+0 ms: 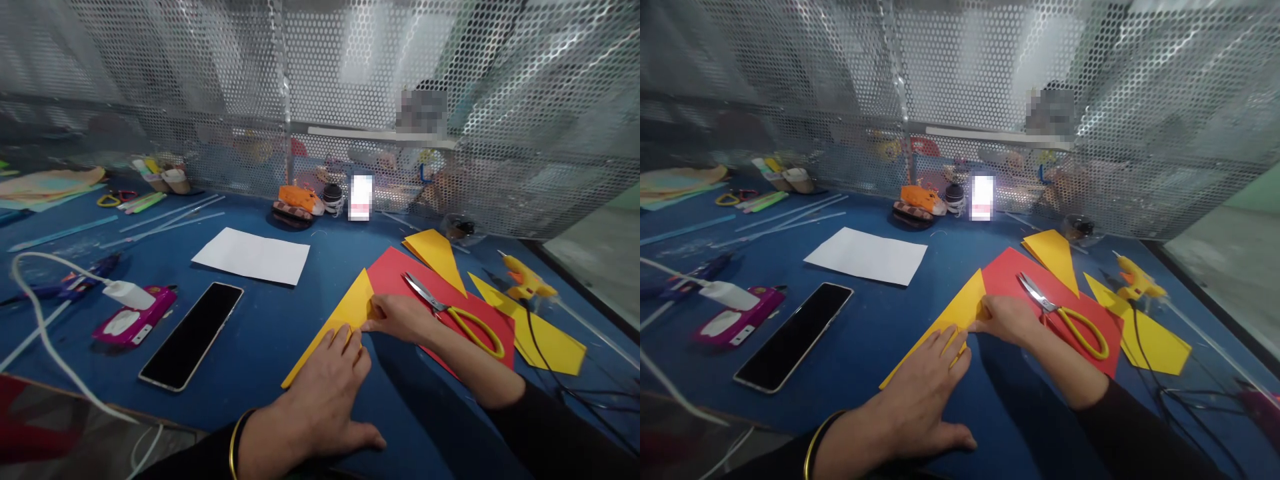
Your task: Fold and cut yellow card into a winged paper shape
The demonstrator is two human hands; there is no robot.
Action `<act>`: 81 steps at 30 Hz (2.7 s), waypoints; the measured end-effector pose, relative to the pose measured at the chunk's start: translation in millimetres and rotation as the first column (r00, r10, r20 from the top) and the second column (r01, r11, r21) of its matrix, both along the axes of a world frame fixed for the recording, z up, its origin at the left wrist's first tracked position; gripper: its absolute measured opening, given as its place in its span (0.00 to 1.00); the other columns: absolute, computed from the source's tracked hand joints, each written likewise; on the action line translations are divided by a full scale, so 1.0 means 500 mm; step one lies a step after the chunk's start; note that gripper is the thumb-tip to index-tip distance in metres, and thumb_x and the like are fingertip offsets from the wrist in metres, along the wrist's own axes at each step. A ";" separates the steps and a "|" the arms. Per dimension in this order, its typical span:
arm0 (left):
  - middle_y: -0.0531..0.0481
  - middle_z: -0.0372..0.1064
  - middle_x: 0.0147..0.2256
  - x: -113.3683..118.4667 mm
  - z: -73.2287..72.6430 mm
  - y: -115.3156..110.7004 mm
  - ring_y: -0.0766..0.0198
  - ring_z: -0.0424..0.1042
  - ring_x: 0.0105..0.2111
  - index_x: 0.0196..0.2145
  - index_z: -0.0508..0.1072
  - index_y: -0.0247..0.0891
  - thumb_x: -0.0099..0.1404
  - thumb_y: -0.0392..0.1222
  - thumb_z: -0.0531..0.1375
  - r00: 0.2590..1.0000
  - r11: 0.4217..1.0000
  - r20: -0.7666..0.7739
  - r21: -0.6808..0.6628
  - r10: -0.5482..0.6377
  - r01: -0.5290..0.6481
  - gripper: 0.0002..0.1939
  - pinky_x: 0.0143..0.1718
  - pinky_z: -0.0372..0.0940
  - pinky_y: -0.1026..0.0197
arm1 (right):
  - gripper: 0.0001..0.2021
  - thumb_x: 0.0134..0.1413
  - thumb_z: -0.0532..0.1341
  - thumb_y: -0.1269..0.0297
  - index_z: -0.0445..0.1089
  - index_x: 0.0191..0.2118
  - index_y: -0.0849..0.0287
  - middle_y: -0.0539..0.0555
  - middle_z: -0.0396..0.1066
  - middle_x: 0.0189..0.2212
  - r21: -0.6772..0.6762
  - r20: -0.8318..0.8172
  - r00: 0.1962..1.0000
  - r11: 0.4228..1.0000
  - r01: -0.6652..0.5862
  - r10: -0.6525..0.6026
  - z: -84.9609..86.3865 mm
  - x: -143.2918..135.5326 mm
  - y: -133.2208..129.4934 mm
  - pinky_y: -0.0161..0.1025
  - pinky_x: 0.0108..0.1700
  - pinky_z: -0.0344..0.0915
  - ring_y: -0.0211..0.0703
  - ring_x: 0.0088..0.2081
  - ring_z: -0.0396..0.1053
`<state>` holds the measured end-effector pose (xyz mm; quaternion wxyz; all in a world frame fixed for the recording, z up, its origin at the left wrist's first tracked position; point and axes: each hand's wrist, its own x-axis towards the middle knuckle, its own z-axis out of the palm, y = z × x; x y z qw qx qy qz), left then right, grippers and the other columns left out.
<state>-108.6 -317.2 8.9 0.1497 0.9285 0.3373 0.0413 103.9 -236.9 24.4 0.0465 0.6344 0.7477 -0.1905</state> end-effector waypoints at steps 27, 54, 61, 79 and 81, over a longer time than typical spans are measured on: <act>0.26 0.44 0.69 -0.008 -0.017 -0.005 0.34 0.47 0.69 0.64 0.59 0.30 0.56 0.75 0.58 0.997 0.998 0.076 -0.054 0.017 -0.013 0.53 0.66 0.51 0.37 | 0.21 0.51 0.64 0.39 0.69 0.33 0.54 0.51 0.74 0.29 -0.001 0.086 0.996 1.000 -0.007 0.007 0.004 -0.017 -0.006 0.37 0.29 0.52 0.43 0.32 0.71; 0.24 0.38 0.70 -0.006 -0.007 -0.006 0.36 0.37 0.71 0.65 0.56 0.28 0.58 0.73 0.59 0.999 0.996 0.037 -0.087 0.012 -0.009 0.52 0.68 0.46 0.38 | 0.24 0.51 0.62 0.37 0.66 0.31 0.55 0.52 0.72 0.28 0.027 0.054 0.998 0.999 0.043 -0.045 -0.007 -0.018 -0.010 0.37 0.29 0.52 0.44 0.32 0.70; 0.22 0.37 0.70 -0.006 -0.013 -0.006 0.33 0.37 0.70 0.65 0.56 0.26 0.59 0.74 0.57 1.000 0.997 0.029 -0.072 0.000 0.002 0.53 0.68 0.46 0.38 | 0.16 0.50 0.66 0.52 0.60 0.27 0.54 0.45 0.67 0.24 -0.019 -0.096 0.995 1.000 0.005 -0.007 -0.008 0.007 -0.010 0.35 0.28 0.53 0.37 0.28 0.65; 0.21 0.42 0.69 -0.003 -0.022 -0.008 0.33 0.43 0.69 0.65 0.56 0.26 0.61 0.74 0.55 0.999 0.999 -0.029 0.045 -0.024 0.025 0.51 0.66 0.47 0.38 | 0.15 0.45 0.67 0.54 0.60 0.25 0.54 0.46 0.64 0.22 -0.012 -0.239 0.970 0.999 0.045 -0.046 -0.017 0.023 -0.006 0.37 0.28 0.50 0.39 0.26 0.61; 0.21 0.43 0.69 -0.002 -0.020 -0.008 0.33 0.44 0.69 0.64 0.56 0.26 0.60 0.74 0.55 0.999 0.998 -0.033 0.061 -0.017 0.019 0.51 0.66 0.48 0.38 | 0.14 0.46 0.66 0.54 0.59 0.25 0.53 0.46 0.65 0.23 -0.010 -0.263 0.964 0.999 0.038 -0.039 -0.015 0.025 -0.009 0.37 0.28 0.51 0.39 0.27 0.61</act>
